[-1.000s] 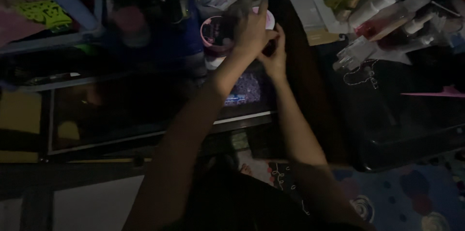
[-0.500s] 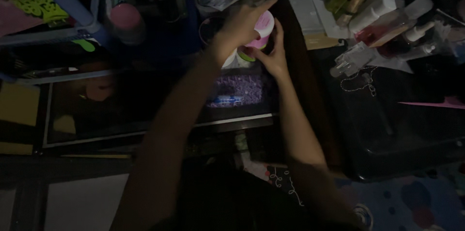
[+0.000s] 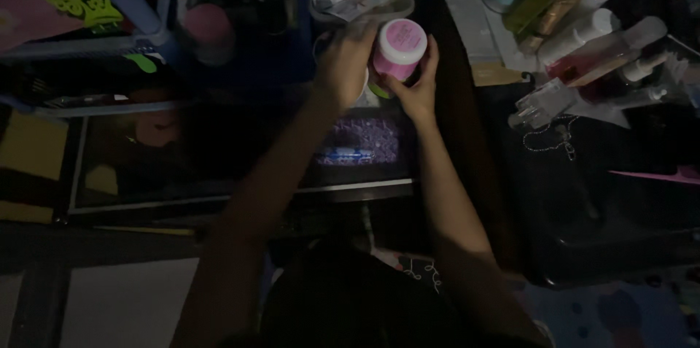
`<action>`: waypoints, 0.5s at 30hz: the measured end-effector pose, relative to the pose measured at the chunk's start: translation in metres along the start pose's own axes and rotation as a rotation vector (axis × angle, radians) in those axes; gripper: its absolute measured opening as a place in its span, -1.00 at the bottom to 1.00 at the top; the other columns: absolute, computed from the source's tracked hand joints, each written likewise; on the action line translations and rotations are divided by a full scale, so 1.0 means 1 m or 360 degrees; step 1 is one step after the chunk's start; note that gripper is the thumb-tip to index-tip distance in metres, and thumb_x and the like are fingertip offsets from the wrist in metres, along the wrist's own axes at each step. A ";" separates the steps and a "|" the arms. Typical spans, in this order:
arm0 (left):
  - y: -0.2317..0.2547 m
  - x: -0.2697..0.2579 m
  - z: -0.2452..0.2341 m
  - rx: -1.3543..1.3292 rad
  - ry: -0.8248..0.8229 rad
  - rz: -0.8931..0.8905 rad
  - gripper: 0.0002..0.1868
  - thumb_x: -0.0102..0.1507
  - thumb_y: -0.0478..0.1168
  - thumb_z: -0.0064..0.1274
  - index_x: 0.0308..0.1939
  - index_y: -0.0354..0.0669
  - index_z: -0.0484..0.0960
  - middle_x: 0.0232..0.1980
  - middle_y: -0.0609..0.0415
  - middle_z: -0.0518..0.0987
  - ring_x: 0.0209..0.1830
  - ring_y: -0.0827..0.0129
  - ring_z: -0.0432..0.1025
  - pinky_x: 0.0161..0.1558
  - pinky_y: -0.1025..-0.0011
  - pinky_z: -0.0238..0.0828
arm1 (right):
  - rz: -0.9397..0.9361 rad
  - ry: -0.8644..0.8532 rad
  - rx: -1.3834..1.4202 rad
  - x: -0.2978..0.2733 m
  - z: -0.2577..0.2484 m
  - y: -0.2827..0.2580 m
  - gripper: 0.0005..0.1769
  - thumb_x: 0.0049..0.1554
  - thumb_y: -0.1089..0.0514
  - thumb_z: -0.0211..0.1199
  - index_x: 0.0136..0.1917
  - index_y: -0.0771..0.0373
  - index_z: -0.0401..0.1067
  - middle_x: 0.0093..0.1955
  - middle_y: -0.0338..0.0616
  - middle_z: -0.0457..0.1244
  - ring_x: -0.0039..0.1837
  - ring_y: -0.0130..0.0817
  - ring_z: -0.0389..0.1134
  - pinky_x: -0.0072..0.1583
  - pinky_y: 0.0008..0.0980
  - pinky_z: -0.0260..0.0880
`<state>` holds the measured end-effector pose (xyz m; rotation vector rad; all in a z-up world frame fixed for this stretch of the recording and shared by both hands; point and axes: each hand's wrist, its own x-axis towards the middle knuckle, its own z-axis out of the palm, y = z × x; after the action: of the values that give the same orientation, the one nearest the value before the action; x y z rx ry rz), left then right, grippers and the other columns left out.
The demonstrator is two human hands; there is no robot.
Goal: The person organizes various cosmetic bottles and jars on a cluttered vanity table. They pick up, inspect, and reposition multiple containers, including pink and white bottles and jars, arranging them into a more orderly layout.
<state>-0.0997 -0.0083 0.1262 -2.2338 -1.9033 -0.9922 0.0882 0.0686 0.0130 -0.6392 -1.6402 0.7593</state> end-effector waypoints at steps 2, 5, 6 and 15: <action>-0.007 -0.012 0.011 0.0468 0.0156 -0.0067 -0.54 0.27 -0.25 0.01 0.28 -0.11 0.46 0.13 -0.21 0.60 0.15 -0.06 0.51 0.07 0.21 0.52 | 0.0042 0.0038 -0.0020 -0.002 0.003 -0.001 0.32 -0.02 0.19 0.62 0.71 0.20 -0.24 0.67 0.13 0.02 0.68 -0.07 0.07 0.65 -0.11 0.05; -0.017 -0.017 0.025 0.0749 0.0322 -0.0055 -0.50 0.16 -0.23 0.05 0.18 -0.30 0.48 -0.07 -0.28 0.65 -0.08 -0.02 0.58 -0.19 0.33 0.57 | 0.0076 0.0059 -0.0037 -0.002 0.007 -0.002 0.33 -0.02 0.18 0.63 0.72 0.20 -0.24 0.67 0.11 0.02 0.68 -0.08 0.08 0.65 -0.12 0.07; -0.020 -0.015 0.028 0.0703 0.0119 -0.0081 -0.51 0.21 -0.27 0.06 0.22 -0.38 0.47 -0.18 -0.22 0.66 -0.18 0.01 0.59 -0.25 0.29 0.56 | 0.0076 0.0063 -0.0039 -0.001 0.008 -0.003 0.33 -0.02 0.17 0.64 0.72 0.20 -0.24 0.68 0.11 0.02 0.69 -0.08 0.08 0.65 -0.12 0.07; -0.029 -0.005 0.033 0.0712 0.0206 0.0029 -0.43 0.15 -0.24 0.17 0.23 -0.32 0.47 -0.29 -0.10 0.68 -0.27 0.05 0.60 -0.37 0.32 0.56 | 0.0075 0.0115 -0.0187 0.000 0.010 -0.009 0.28 -0.04 0.12 0.64 0.69 0.24 -0.15 0.63 0.12 0.07 0.65 -0.06 0.13 0.62 -0.14 0.14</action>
<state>-0.1121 0.0082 0.0868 -1.8821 -1.8239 -0.6116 0.0784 0.0616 0.0186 -0.7821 -1.6168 0.6698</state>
